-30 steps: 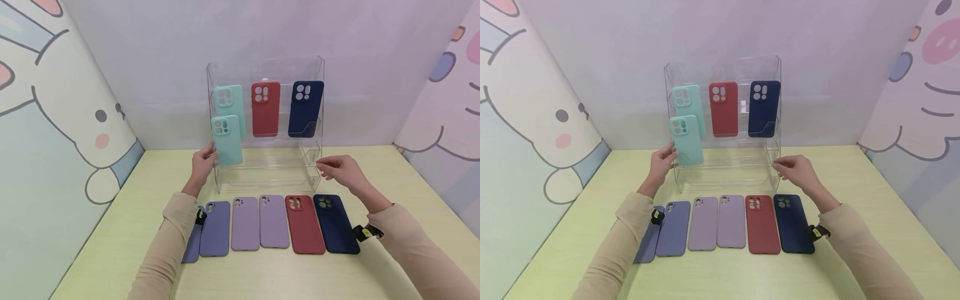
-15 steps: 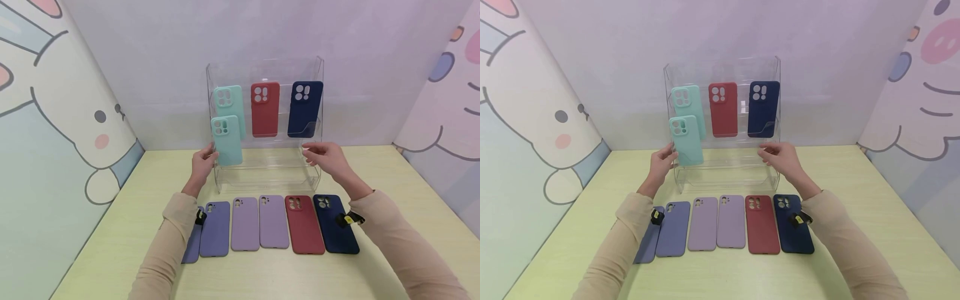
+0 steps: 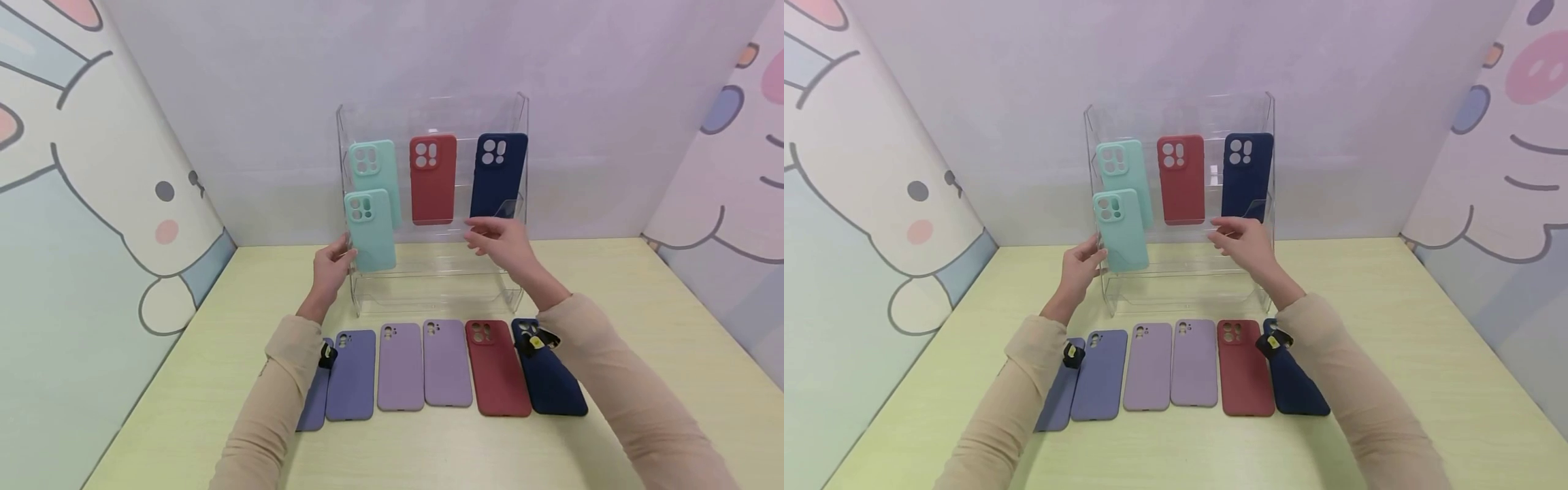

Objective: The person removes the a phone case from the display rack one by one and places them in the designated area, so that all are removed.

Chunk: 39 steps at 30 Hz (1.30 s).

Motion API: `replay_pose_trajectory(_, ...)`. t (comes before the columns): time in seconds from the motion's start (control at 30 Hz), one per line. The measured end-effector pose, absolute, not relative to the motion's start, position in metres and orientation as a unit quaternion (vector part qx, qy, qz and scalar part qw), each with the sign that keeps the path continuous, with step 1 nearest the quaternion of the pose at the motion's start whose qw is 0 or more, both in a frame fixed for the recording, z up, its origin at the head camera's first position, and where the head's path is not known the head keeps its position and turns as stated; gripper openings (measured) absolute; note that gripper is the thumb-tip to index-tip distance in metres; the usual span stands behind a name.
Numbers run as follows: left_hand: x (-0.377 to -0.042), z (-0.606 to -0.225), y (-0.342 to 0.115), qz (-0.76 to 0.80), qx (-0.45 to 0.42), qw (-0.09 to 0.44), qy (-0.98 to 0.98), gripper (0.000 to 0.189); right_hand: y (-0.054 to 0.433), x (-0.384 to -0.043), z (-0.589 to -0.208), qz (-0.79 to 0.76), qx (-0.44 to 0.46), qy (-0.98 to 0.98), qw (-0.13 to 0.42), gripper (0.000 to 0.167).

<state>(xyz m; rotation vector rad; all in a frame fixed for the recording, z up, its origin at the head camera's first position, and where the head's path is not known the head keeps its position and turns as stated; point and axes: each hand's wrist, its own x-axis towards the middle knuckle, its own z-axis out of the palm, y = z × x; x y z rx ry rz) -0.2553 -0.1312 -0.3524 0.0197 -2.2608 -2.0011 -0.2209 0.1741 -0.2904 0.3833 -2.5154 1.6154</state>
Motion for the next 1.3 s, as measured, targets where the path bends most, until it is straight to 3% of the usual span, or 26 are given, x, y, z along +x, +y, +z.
replay_pose_trajectory(0.43,-0.258,-0.354,-0.132,-0.658,0.008,0.058,-0.750,0.044,0.142,-0.242,-0.290,0.551,0.130,-0.823,0.045,0.042)
replay_pose_trajectory(1.3,-0.258,-0.355,-0.133,-0.655,0.005,0.059,-0.753,0.045,0.082,-0.277,-0.263,0.571,0.133,-0.807,0.076,0.043)
